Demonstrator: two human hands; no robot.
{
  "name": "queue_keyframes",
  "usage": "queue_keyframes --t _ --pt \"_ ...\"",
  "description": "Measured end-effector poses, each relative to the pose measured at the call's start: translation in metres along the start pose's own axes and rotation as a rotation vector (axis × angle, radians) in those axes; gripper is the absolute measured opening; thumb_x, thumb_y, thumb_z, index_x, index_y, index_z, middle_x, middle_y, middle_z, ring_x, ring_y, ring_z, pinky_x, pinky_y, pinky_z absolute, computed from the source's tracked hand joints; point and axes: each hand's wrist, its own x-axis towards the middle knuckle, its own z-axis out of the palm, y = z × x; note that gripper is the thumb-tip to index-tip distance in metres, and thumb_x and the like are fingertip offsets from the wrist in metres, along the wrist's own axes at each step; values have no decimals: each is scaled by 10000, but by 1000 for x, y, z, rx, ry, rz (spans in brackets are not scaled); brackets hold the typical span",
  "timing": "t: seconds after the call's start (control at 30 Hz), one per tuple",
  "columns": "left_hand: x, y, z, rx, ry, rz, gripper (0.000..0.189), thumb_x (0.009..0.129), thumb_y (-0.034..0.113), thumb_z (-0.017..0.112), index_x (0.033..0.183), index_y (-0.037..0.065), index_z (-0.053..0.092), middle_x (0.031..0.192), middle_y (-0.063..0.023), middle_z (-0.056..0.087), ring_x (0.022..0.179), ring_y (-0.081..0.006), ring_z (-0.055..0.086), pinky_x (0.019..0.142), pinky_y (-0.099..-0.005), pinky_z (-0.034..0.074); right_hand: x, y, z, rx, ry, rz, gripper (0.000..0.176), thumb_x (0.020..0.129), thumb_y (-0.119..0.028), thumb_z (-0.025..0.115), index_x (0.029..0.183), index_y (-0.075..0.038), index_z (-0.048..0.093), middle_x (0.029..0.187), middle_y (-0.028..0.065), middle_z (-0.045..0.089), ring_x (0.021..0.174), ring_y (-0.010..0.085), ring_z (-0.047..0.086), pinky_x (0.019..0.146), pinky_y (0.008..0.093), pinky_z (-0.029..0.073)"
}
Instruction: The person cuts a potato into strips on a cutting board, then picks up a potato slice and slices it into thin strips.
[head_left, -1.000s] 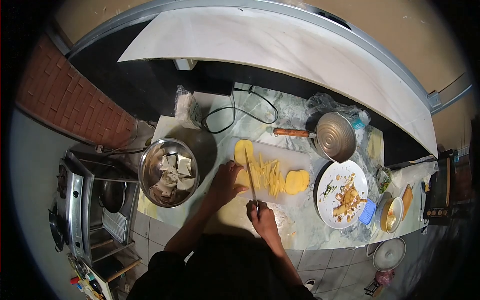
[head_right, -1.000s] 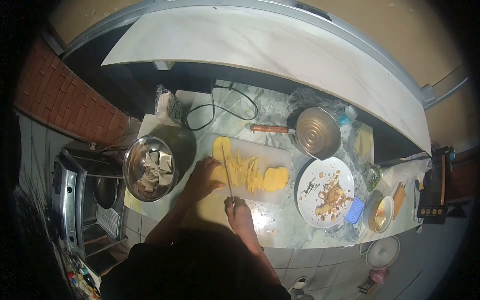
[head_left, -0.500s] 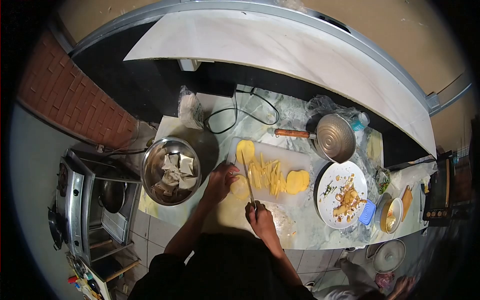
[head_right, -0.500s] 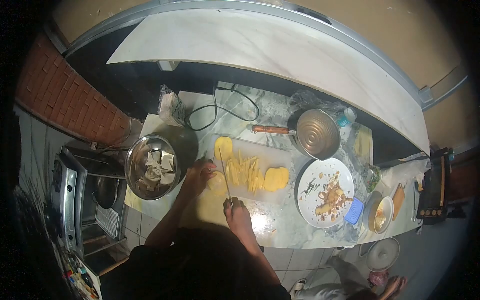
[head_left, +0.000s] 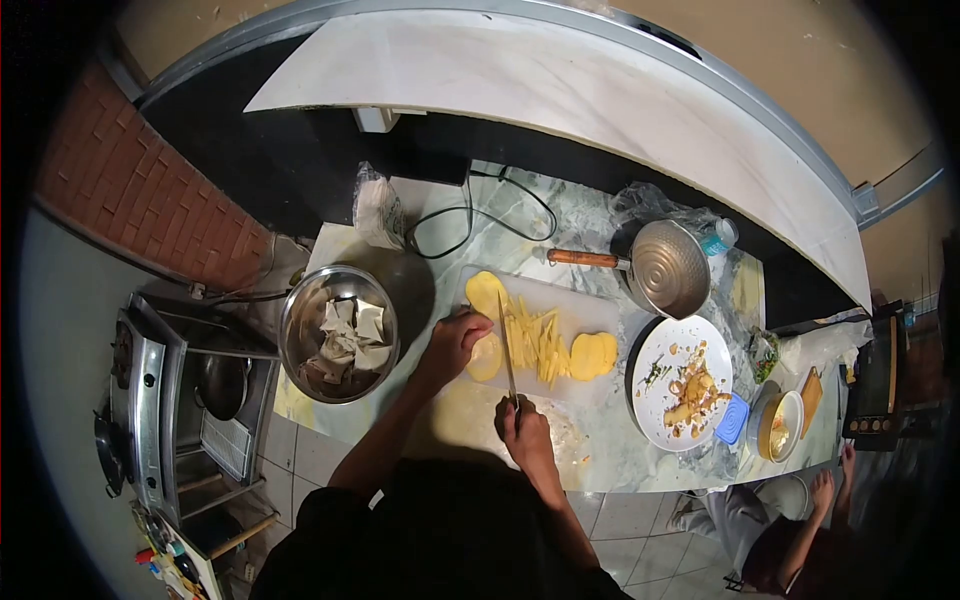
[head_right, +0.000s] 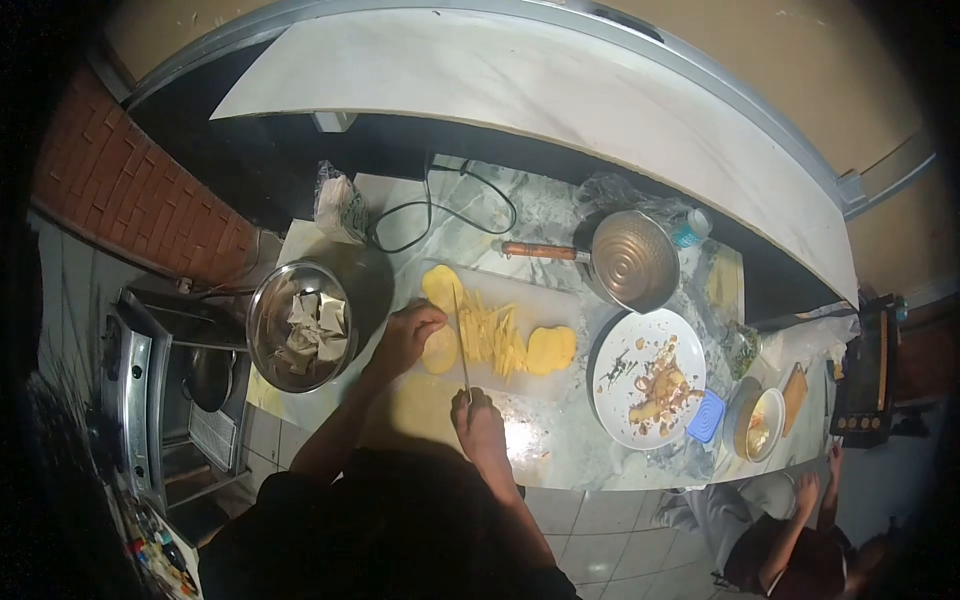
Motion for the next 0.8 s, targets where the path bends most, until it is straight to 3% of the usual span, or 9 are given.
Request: queue_keyframes --t 0.13,0.2,0.3,0.53,0.67,0.73,0.8 --pt "-9 21 -7 50 -96 -38 237 786 113 667 1007 45 612 1044 -117 609 944 -290 594 811 -396 464 1 -3 -2 19 -5 19 190 920 -139 464 1009 22 509 861 294 592 789 477 575 663 522 458" --pt "-17 31 -13 239 -216 63 397 750 167 696 1104 18 596 1208 -127 523 1102 -304 498 915 -409 420 -1 -3 0 23 8 1 198 918 -130 462 1023 32 504 863 298 590 792 480 574 663 519 459" --pt "-26 29 -9 303 -287 51 536 720 213 717 1182 -9 561 1282 -128 465 1185 -319 413 1005 -415 353 -1 -12 0 14 15 -9 211 916 -113 456 1046 48 493 861 308 584 790 484 571 659 517 457" --pt "-34 16 -1 329 -232 128 552 732 256 711 1185 -19 559 1301 -151 446 1208 -319 396 1026 -408 338 -1 -12 2 -36 10 -51 208 916 -106 456 1055 45 491 821 306 585 755 481 569 638 521 451" --pt "-39 27 -4 342 -201 127 515 756 196 688 1195 -31 543 1299 -186 428 1213 -343 386 1024 -420 335 -7 -9 -1 -99 9 -70 211 917 -121 468 1052 39 495 801 295 589 740 475 573 633 515 457" --pt "-44 27 -3 366 -187 119 519 754 178 685 1203 -32 532 1300 -197 420 1212 -352 384 1023 -424 334 -7 -2 2 -94 57 -153 167 915 -101 466 993 44 495 688 269 582 651 463 570 544 500 434" --pt "-48 22 0 323 -117 113 553 737 174 692 1217 -30 509 1296 -207 412 1205 -367 390 1016 -434 337 -5 -6 -1 -124 61 -171 168 912 -99 472 997 44 496 685 267 583 646 464 569 543 501 433"
